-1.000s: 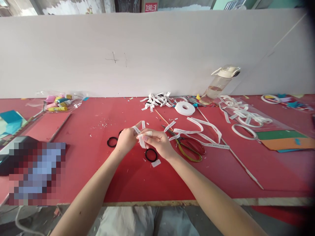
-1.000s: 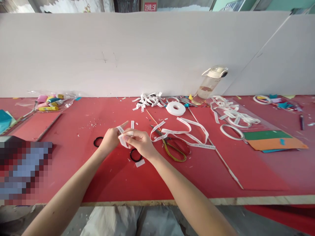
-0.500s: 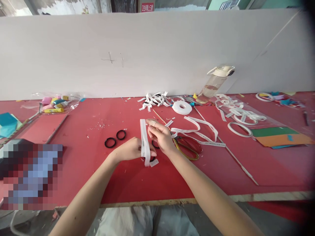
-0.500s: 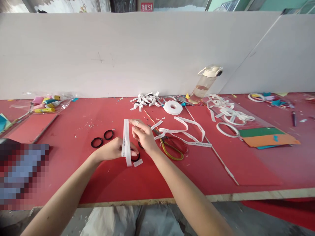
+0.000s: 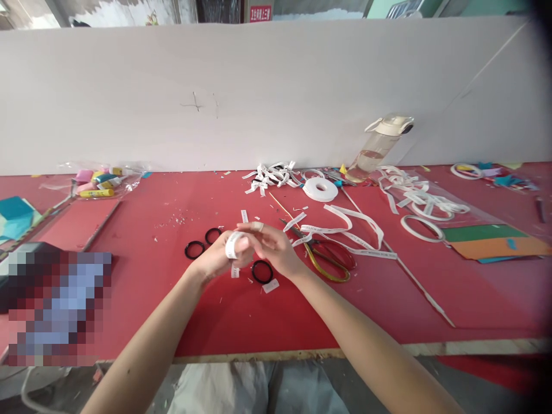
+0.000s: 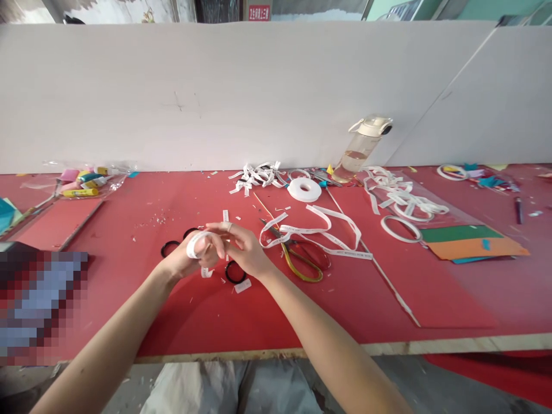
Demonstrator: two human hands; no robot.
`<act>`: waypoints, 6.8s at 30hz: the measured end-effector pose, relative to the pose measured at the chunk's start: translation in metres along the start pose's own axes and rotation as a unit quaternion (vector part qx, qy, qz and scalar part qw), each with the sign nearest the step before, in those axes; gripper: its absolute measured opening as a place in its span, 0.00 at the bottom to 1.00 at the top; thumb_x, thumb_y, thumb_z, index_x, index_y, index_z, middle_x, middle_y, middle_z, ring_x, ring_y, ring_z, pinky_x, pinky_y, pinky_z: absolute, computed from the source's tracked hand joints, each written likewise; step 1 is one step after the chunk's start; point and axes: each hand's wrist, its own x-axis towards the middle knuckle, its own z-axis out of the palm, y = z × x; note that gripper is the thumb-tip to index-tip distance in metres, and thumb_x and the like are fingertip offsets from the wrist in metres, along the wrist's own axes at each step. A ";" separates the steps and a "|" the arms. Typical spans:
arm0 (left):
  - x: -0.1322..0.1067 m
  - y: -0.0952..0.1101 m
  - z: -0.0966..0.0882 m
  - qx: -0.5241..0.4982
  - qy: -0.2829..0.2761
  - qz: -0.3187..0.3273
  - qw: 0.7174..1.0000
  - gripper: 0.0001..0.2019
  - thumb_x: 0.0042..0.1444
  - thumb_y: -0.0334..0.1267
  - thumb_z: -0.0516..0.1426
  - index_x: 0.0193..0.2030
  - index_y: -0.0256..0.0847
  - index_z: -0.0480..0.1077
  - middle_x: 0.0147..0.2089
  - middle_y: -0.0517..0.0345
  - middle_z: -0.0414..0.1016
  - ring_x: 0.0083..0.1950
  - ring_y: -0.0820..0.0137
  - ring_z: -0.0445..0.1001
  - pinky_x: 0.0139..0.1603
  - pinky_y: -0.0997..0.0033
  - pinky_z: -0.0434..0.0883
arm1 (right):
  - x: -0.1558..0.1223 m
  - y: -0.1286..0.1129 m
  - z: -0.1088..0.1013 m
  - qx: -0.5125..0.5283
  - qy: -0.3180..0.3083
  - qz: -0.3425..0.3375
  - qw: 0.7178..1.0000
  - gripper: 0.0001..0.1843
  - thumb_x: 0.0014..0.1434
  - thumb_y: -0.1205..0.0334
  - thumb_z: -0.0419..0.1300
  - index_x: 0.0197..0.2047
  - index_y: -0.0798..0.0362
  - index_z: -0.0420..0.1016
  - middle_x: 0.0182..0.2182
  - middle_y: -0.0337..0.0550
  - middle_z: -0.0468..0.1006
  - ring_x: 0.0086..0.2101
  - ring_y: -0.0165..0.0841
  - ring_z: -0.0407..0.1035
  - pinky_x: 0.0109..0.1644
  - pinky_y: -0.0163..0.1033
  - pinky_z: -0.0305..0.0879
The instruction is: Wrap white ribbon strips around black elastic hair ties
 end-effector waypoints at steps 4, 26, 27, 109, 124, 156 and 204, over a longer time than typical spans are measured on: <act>0.004 -0.002 -0.002 -0.099 0.046 0.053 0.993 0.24 0.52 0.61 0.62 0.29 0.37 0.77 0.18 0.71 0.43 0.18 0.82 0.40 0.19 0.77 0.44 | 0.000 0.008 0.007 -0.082 0.038 0.010 0.996 0.09 0.62 0.58 0.59 0.38 0.53 0.77 0.35 0.40 0.79 0.38 0.31 0.74 0.44 0.36 0.71; 0.012 -0.006 0.004 0.060 0.283 0.055 0.956 0.34 0.61 0.61 0.53 0.64 0.38 0.69 0.21 0.68 0.54 0.20 0.78 0.50 0.22 0.75 0.51 | -0.005 0.005 0.016 -0.095 0.098 0.016 0.991 0.16 0.63 0.48 0.61 0.38 0.54 0.76 0.27 0.40 0.76 0.27 0.28 0.71 0.33 0.34 0.69; 0.013 -0.006 0.006 0.034 0.290 0.051 0.955 0.34 0.61 0.62 0.53 0.64 0.38 0.69 0.21 0.68 0.54 0.20 0.77 0.50 0.22 0.76 0.52 | -0.006 0.005 0.017 -0.108 0.112 0.011 0.988 0.16 0.63 0.48 0.61 0.38 0.54 0.77 0.27 0.40 0.76 0.26 0.28 0.70 0.32 0.33 0.68; 0.008 -0.004 0.005 0.413 0.262 0.027 0.872 0.26 0.49 0.29 0.58 0.57 0.45 0.76 0.19 0.63 0.66 0.21 0.72 0.59 0.28 0.74 0.54 | -0.003 -0.007 0.006 -0.435 0.077 -0.286 0.850 0.13 0.65 0.59 0.59 0.52 0.48 0.75 0.42 0.48 0.76 0.46 0.38 0.69 0.52 0.46 0.67; 0.011 -0.009 -0.004 0.398 0.185 0.001 0.899 0.07 0.48 0.30 0.52 0.20 0.39 0.61 0.21 0.64 0.64 0.26 0.74 0.61 0.29 0.75 0.58 | -0.004 0.005 0.011 -0.301 0.063 -0.172 0.936 0.10 0.69 0.57 0.54 0.48 0.50 0.72 0.42 0.46 0.75 0.44 0.34 0.71 0.51 0.42 0.69; 0.004 -0.006 -0.012 -0.046 0.016 -0.124 0.991 0.30 0.54 0.59 0.63 0.47 0.30 0.74 0.23 0.72 0.41 0.23 0.80 0.39 0.23 0.74 0.40 | 0.017 -0.002 -0.040 0.401 0.313 -0.005 0.861 0.10 0.53 0.66 0.63 0.35 0.50 0.64 0.22 0.30 0.63 0.20 0.20 0.57 0.23 0.25 0.58; 0.008 -0.001 -0.017 -0.026 0.161 -0.089 0.983 0.28 0.60 0.62 0.56 0.45 0.33 0.74 0.26 0.69 0.40 0.23 0.79 0.39 0.24 0.74 0.42 | 0.006 -0.014 -0.031 -0.265 -0.107 0.115 0.951 0.05 0.58 0.64 0.59 0.40 0.52 0.72 0.34 0.39 0.77 0.33 0.30 0.70 0.38 0.34 0.62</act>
